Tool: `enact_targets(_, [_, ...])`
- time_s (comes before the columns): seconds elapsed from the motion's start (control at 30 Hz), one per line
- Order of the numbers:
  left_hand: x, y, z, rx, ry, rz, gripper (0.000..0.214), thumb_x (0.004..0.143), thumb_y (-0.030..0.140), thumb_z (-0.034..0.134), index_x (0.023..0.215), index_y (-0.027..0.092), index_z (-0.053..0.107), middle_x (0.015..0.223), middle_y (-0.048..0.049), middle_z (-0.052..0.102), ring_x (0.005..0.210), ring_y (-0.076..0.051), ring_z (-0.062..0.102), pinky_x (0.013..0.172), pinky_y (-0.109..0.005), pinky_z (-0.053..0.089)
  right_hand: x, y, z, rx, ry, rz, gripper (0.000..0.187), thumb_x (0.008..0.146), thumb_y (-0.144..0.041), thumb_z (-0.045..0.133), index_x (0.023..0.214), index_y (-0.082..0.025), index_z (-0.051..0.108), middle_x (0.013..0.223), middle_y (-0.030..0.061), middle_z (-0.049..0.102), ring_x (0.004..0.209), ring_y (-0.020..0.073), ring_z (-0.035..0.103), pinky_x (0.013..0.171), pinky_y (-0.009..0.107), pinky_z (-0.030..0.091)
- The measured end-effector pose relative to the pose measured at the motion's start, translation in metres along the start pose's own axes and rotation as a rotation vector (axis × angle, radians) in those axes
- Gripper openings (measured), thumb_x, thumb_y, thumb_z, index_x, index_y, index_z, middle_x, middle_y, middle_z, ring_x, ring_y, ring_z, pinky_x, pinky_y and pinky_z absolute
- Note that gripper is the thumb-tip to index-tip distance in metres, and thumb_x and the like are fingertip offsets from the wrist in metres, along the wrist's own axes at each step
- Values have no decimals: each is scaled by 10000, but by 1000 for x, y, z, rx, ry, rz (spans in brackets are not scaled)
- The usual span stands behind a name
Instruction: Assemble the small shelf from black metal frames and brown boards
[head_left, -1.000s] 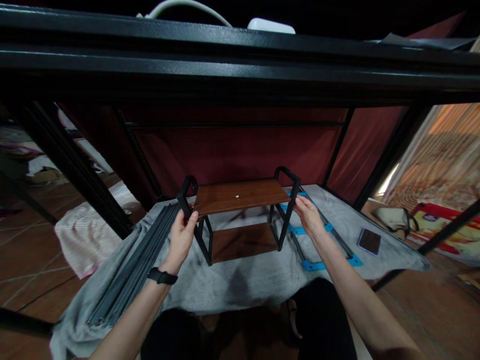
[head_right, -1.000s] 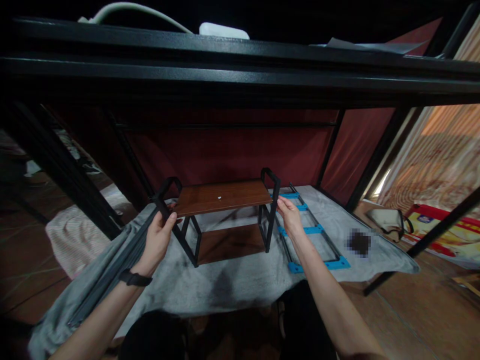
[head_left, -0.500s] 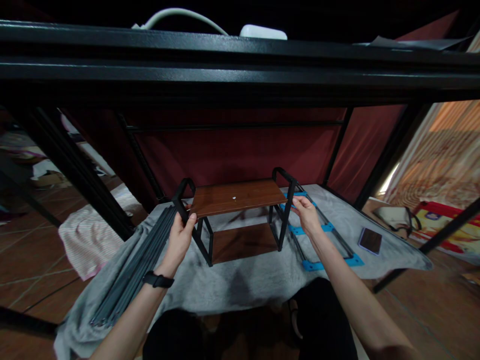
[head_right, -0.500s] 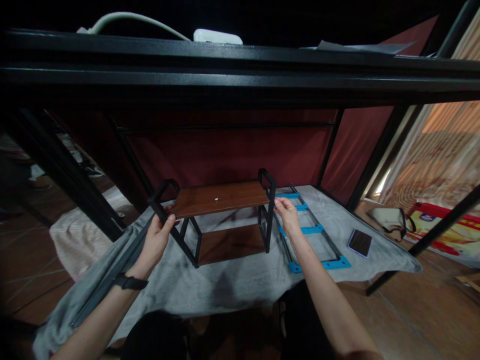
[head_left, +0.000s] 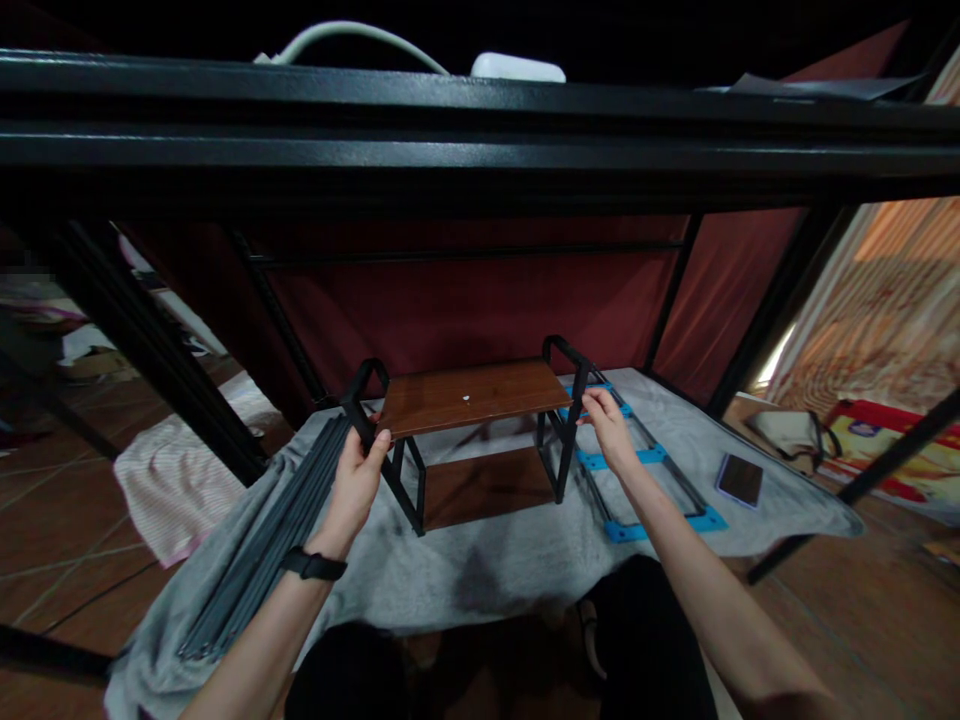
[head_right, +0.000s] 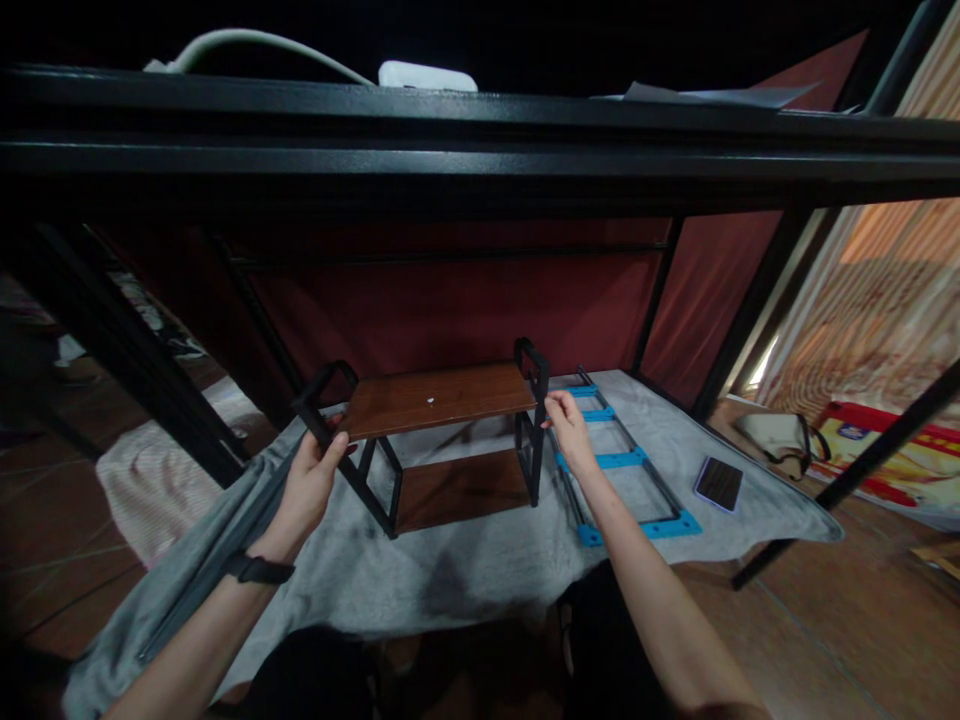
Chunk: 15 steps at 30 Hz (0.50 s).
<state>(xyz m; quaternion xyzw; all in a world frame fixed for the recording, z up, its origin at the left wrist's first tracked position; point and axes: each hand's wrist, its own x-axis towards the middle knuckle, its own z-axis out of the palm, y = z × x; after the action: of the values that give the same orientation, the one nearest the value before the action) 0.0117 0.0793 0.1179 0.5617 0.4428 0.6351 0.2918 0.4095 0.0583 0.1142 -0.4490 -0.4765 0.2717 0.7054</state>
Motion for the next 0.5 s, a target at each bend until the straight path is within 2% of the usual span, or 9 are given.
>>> enact_targets(0.07, [1, 0, 2, -58, 35, -18, 505, 775, 477, 710, 1203, 225, 616, 1174, -60, 640, 1056, -214, 610, 938, -356, 493, 4, -2, 2, -44, 31, -7, 286, 797, -535, 633, 902, -272, 673, 833, -10, 651, 773, 174, 599, 687, 296, 517])
enact_targets(0.13, [1, 0, 3, -106, 59, -34, 498, 764, 462, 725, 1191, 228, 622, 1156, -52, 648, 1040, -209, 616, 917, -342, 500, 5, -3, 7, -75, 61, -32, 303, 809, -528, 611, 952, -272, 689, 949, 7, 689, 915, 209, 620, 846, 348, 509])
enact_targets(0.2, [2, -1, 3, -130, 49, -47, 490, 766, 447, 726, 1194, 231, 624, 1168, -50, 648, 1054, -207, 613, 920, -333, 497, 4, -5, 13, -90, 57, -69, 339, 818, -496, 600, 1060, -275, 688, 1140, 12, 681, 1118, 233, 580, 1021, 387, 431])
enact_targets(0.27, [2, 0, 2, -135, 22, -53, 488, 777, 433, 720, 1211, 233, 621, 1199, -54, 642, 1082, -209, 605, 942, -335, 485, -1, -7, 19, -104, 24, -98, 389, 831, -453, 577, 1172, -286, 660, 1264, -6, 640, 1265, 232, 498, 1126, 394, 333])
enact_targets(0.4, [1, 2, 1, -111, 8, -48, 501, 778, 433, 716, 1226, 229, 620, 1233, -66, 633, 1104, -219, 599, 955, -348, 480, -9, -13, 26, -163, -13, -109, 459, 835, -369, 520, 1283, -316, 607, 1330, -46, 602, 1381, 227, 382, 1179, 399, 255])
enact_targets(0.5, [1, 3, 0, -108, 9, -60, 503, 774, 436, 718, 1222, 229, 620, 1235, -65, 633, 1098, -220, 602, 949, -351, 486, -11, -15, 27, -191, -26, -103, 488, 815, -318, 497, 1290, -317, 606, 1328, -54, 606, 1379, 235, 390, 1187, 407, 250])
